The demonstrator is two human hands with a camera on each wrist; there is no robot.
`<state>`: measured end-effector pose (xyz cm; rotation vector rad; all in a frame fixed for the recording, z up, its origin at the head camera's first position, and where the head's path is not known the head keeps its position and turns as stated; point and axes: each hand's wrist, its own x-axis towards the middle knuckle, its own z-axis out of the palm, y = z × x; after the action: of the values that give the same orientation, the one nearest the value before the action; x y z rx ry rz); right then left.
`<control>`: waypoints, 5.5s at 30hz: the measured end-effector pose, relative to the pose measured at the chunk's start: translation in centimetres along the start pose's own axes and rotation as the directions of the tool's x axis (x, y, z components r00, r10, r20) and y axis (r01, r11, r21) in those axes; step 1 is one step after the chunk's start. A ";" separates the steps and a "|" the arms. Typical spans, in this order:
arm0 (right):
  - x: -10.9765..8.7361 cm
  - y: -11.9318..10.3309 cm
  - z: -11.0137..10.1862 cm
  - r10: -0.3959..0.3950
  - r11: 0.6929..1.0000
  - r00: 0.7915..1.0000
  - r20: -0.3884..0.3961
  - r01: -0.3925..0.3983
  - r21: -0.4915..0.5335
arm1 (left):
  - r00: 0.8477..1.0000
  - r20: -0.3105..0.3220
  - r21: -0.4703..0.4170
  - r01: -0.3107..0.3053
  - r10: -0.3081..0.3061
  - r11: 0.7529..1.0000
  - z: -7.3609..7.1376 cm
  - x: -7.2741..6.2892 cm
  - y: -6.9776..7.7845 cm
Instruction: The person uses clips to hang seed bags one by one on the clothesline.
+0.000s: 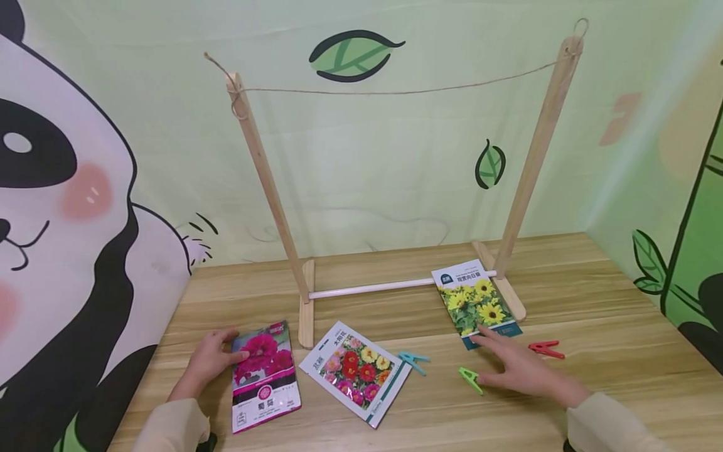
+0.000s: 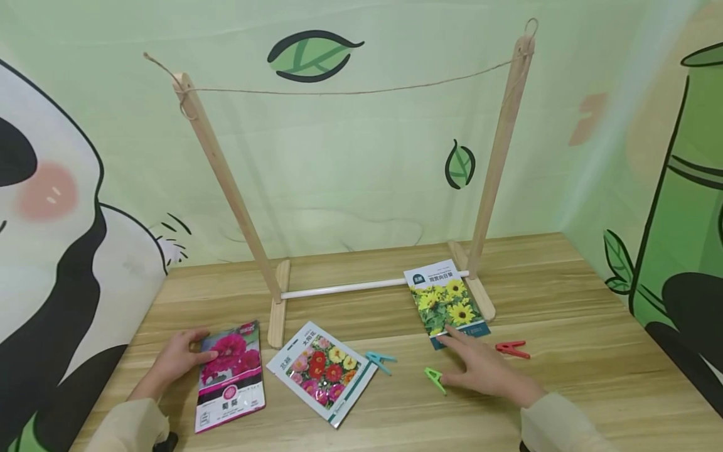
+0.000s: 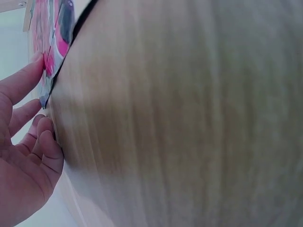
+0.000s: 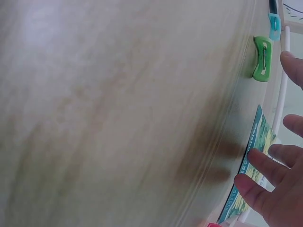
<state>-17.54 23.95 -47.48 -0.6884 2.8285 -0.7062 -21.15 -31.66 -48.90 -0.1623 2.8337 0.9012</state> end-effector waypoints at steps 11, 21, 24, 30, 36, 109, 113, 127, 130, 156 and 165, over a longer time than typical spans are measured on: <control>0.0 0.1 0.3 0.004 1.000 1.000 -0.002 -0.004 -0.018 | 1.000 -0.002 0.006 0.021 -0.021 1.000 0.1 0.3 -0.3; 0.0 0.0 0.4 -0.006 1.000 1.000 -0.010 0.006 -0.025 | 1.000 -0.024 0.038 -0.008 0.009 0.999 0.1 0.2 -0.2; 0.0 0.0 0.4 -0.021 0.999 0.999 -0.024 0.020 -0.034 | 0.999 -0.031 0.048 -0.011 0.012 0.999 0.1 0.2 -0.1; -0.1 -0.1 0.5 -0.031 0.999 0.999 -0.024 0.030 -0.031 | 0.999 -0.045 0.062 -0.023 0.026 0.998 0.1 0.3 -0.2; -0.2 -0.1 0.5 -0.020 0.999 1.000 0.004 0.020 -0.029 | 0.999 -0.045 0.044 -0.028 0.030 0.999 0.1 0.4 -0.3; -1.8 -1.1 1.7 -0.121 0.978 0.989 -0.081 0.105 -0.179 | 0.999 0.041 -0.364 0.026 -0.012 0.931 -1.2 -1.3 1.3; -1.7 -1.2 1.8 -0.113 0.977 0.990 -0.079 0.096 -0.188 | 0.999 0.037 -0.363 0.026 -0.014 0.931 -1.3 -1.4 1.5; -1.8 -1.2 1.9 -0.122 0.973 0.987 -0.101 0.099 -0.210 | 1.000 0.008 -0.367 -0.005 0.008 0.930 -1.6 -1.8 2.4; -1.8 -1.2 2.0 -0.113 0.972 0.988 -0.103 0.089 -0.218 | 1.000 0.001 -0.362 -0.009 0.010 0.932 -1.6 -1.9 2.6; -1.2 -1.6 2.4 -0.059 0.971 0.992 -0.113 0.030 -0.238 | 0.999 -0.022 -0.332 -0.047 0.042 0.942 -1.9 -2.2 3.3; -1.2 -1.8 2.2 -0.064 0.971 0.992 -0.111 0.037 -0.235 | 0.999 -0.021 -0.322 -0.049 0.045 0.946 -2.0 -2.2 3.3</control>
<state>-15.24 22.19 -48.56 -0.7801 3.0449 -0.4394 -19.72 -29.97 -45.03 -0.1408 2.6910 1.3756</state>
